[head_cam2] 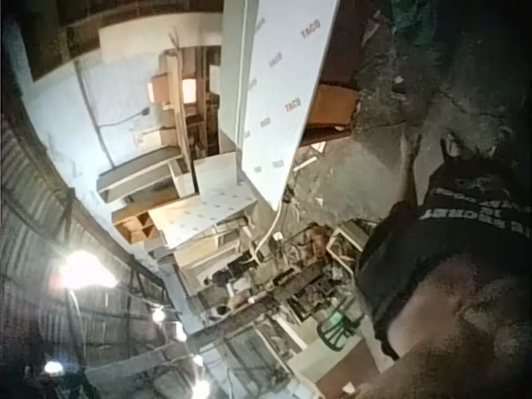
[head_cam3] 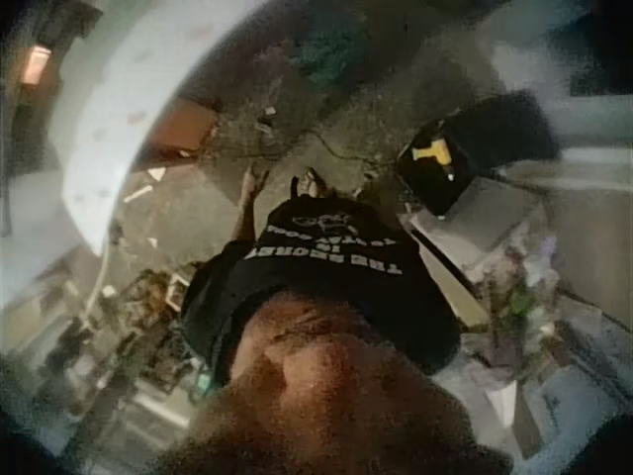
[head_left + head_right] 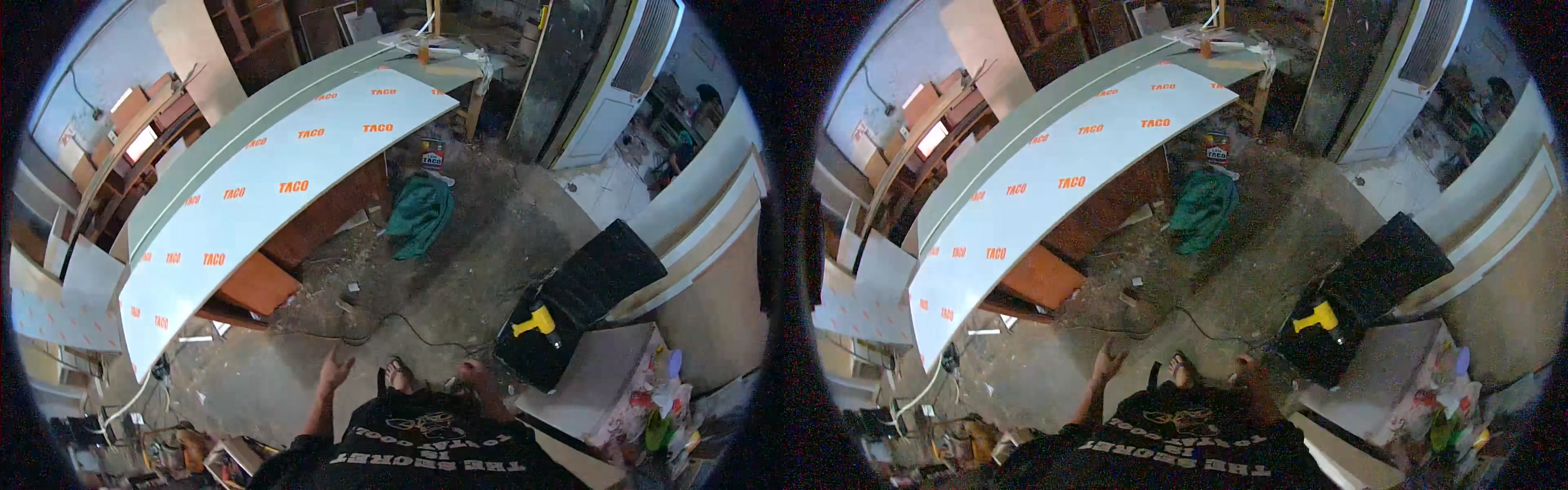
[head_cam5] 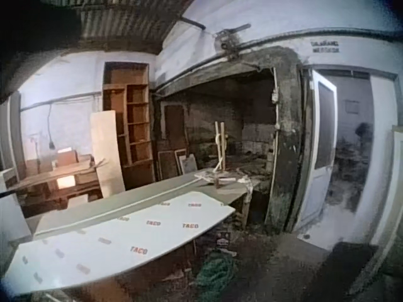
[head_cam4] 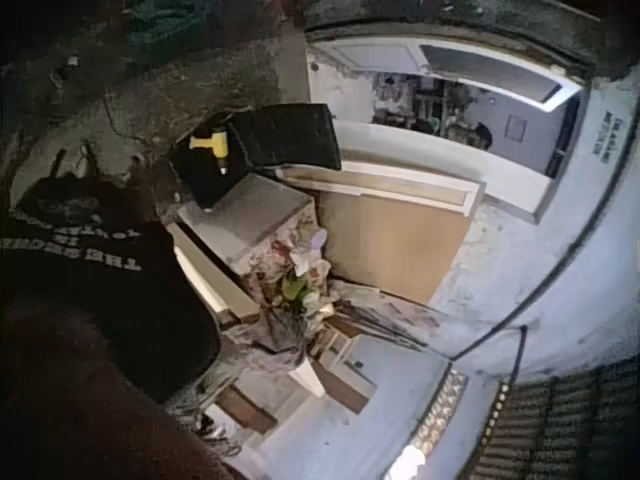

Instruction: The person applies adhesive from a bottle onto the surface of a wooden board and a strip of veneer, then begins to press the veneer strip onto the edge of the board.

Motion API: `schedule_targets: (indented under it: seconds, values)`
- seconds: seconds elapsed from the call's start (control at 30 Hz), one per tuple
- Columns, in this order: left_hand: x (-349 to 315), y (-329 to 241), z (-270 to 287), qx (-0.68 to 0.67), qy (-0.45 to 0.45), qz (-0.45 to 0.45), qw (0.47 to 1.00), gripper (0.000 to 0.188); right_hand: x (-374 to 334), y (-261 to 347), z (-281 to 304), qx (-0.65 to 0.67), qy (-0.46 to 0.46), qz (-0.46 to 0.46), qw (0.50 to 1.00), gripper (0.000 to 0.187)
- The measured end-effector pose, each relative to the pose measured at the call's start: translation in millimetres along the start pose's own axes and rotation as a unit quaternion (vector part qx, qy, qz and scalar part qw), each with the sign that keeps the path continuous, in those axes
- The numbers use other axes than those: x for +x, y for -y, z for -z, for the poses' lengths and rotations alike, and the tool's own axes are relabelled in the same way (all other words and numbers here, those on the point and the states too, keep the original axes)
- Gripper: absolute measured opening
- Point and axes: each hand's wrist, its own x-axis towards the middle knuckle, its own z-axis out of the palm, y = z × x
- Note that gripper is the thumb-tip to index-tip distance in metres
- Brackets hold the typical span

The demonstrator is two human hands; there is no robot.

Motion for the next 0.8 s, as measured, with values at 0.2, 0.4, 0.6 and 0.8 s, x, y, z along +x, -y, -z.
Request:
schedule_targets:
  seconds: [0.2, 0.4, 0.6, 0.8]
  values:
    - [63, -154, -14, 0.268, 0.238, -0.115, 0.926, 0.084, 78, 215, 38, 0.089, -0.040, 0.063, 0.993, 0.048]
    - [97, -265, -78, 0.336, 0.362, -0.278, 0.824, 0.067, 149, 320, 103, 0.082, -0.108, 0.116, 0.984, 0.056]
    - [178, -328, -77, 0.197, 0.418, -0.337, 0.820, 0.058, 247, 306, 154, 0.130, -0.083, 0.089, 0.984, 0.059]
    - [292, -422, -88, 0.097, 0.395, -0.442, 0.800, 0.051, 367, 268, 237, 0.138, -0.173, 0.105, 0.970, 0.060]
